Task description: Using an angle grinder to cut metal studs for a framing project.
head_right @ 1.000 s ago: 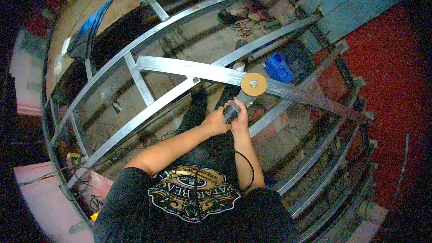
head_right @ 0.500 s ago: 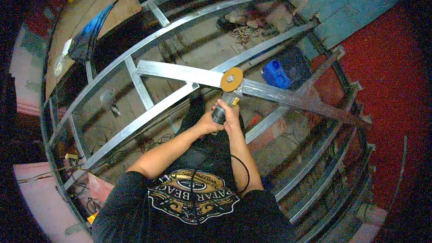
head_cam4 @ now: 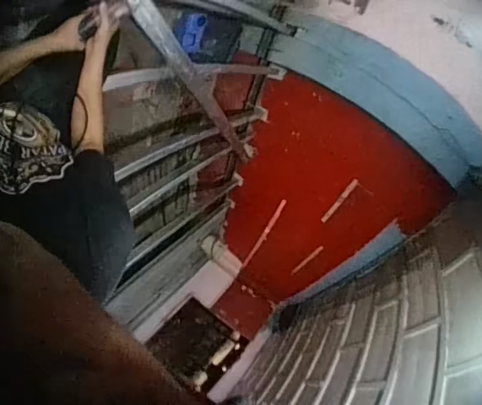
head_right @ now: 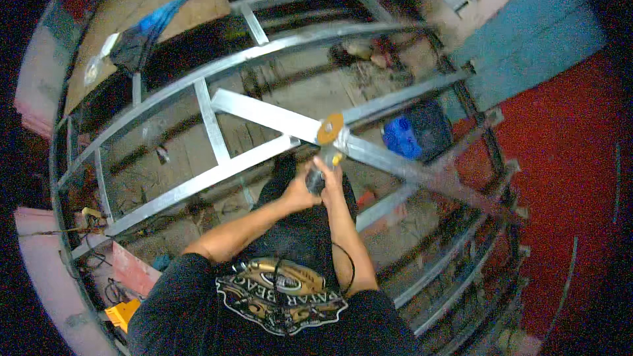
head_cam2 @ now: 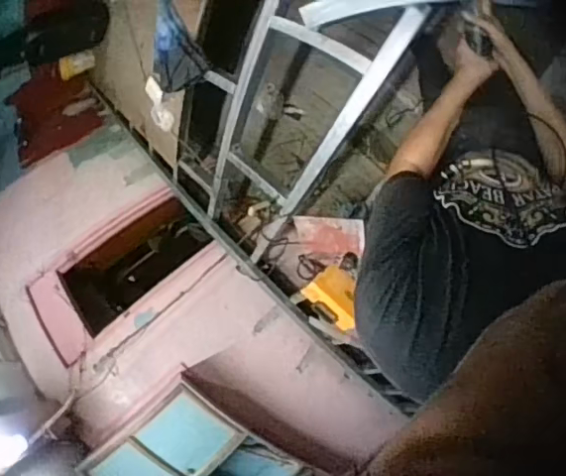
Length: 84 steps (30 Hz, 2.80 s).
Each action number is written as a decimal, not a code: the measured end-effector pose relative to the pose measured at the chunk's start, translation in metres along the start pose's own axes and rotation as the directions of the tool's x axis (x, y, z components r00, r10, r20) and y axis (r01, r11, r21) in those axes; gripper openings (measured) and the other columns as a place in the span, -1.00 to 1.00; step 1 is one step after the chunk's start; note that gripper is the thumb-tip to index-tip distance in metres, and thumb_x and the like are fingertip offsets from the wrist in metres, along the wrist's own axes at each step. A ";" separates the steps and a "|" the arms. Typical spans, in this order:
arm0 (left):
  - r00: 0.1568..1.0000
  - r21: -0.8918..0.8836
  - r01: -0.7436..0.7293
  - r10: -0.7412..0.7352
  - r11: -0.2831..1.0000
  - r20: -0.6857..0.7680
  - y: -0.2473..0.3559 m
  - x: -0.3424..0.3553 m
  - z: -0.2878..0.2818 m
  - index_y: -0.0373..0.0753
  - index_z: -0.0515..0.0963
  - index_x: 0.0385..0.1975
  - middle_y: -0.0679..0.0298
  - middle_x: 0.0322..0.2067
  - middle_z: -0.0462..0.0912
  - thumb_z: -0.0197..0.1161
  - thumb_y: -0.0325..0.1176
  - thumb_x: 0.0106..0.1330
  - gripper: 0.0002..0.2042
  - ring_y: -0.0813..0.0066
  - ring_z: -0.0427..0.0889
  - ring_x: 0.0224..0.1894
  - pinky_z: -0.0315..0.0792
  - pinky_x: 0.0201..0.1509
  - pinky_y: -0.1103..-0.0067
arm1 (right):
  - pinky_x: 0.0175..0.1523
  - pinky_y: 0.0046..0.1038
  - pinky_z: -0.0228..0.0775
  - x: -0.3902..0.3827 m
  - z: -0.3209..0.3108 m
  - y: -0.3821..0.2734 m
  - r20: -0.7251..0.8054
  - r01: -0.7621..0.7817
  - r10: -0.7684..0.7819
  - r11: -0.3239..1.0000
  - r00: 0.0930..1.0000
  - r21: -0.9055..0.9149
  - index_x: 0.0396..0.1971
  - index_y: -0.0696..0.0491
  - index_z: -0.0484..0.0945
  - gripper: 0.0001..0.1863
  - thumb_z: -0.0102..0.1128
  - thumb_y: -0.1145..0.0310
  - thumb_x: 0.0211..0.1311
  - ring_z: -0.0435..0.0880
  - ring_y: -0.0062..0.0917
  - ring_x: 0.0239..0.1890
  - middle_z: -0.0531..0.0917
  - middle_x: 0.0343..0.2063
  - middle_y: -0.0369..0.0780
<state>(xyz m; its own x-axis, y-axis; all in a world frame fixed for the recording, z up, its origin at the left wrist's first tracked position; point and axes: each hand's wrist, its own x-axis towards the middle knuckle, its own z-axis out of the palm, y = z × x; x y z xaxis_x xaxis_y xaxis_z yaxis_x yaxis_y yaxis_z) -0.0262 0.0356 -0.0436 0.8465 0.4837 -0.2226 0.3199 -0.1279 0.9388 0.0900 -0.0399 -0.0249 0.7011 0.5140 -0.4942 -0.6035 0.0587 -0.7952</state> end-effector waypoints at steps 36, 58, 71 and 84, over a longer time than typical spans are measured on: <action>0.988 0.941 -0.139 0.104 0.310 0.112 -0.001 0.169 -0.204 -0.06 0.31 0.57 -0.04 0.37 0.42 0.54 -0.31 0.12 -0.09 -0.08 0.37 0.51 0.17 0.63 -0.10 | -0.26 -0.24 0.74 -0.016 -0.013 -0.004 -0.005 0.050 -0.050 0.995 0.999 0.087 -0.16 0.20 0.59 -0.75 0.47 0.46 0.26 0.81 -0.31 -0.41 0.73 -0.39 -0.12; 0.862 0.767 -0.248 0.496 0.592 -0.105 0.012 0.071 -0.155 -0.32 0.52 0.31 -0.08 0.18 0.51 0.50 -0.41 0.12 -0.34 -0.17 0.51 0.26 0.40 0.42 0.12 | -0.35 -0.32 0.66 0.001 0.003 0.006 0.014 0.084 -0.083 0.993 0.996 -0.078 -0.19 0.18 0.58 -0.79 0.44 0.54 0.26 0.77 -0.40 -0.49 0.73 -0.43 -0.16; 0.961 0.042 -0.126 0.111 0.991 0.254 0.011 -0.001 -0.086 -0.40 0.57 0.29 -0.16 0.09 0.70 0.49 -0.28 0.17 -0.36 0.01 0.69 0.17 0.55 0.29 0.25 | -0.36 -0.36 0.64 0.010 0.026 0.016 -0.098 0.234 -0.272 0.928 0.957 -0.290 -0.09 0.16 0.56 -0.65 0.51 0.60 0.17 0.76 -0.44 -0.49 0.75 -0.36 -0.19; 0.993 0.007 -0.088 0.087 0.996 0.074 0.074 -0.004 -0.044 -0.34 0.53 0.09 -0.01 0.00 0.71 0.65 -0.34 -0.03 -0.36 0.04 0.73 0.07 0.61 0.12 0.28 | 0.14 -0.42 0.57 -0.042 0.035 -0.047 0.125 0.457 -0.447 0.887 0.886 -0.070 0.25 0.17 0.51 -0.49 0.46 0.46 0.36 0.69 -0.52 0.01 0.70 -0.01 -0.22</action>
<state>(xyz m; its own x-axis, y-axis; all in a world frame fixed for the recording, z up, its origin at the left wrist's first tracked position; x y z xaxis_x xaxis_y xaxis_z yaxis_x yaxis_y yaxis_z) -0.0242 0.0622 0.0383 0.9004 0.4052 -0.1586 0.2469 -0.1757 0.9530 0.0762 -0.0346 0.0457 0.8433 0.5360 -0.0387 -0.1882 0.2271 -0.9555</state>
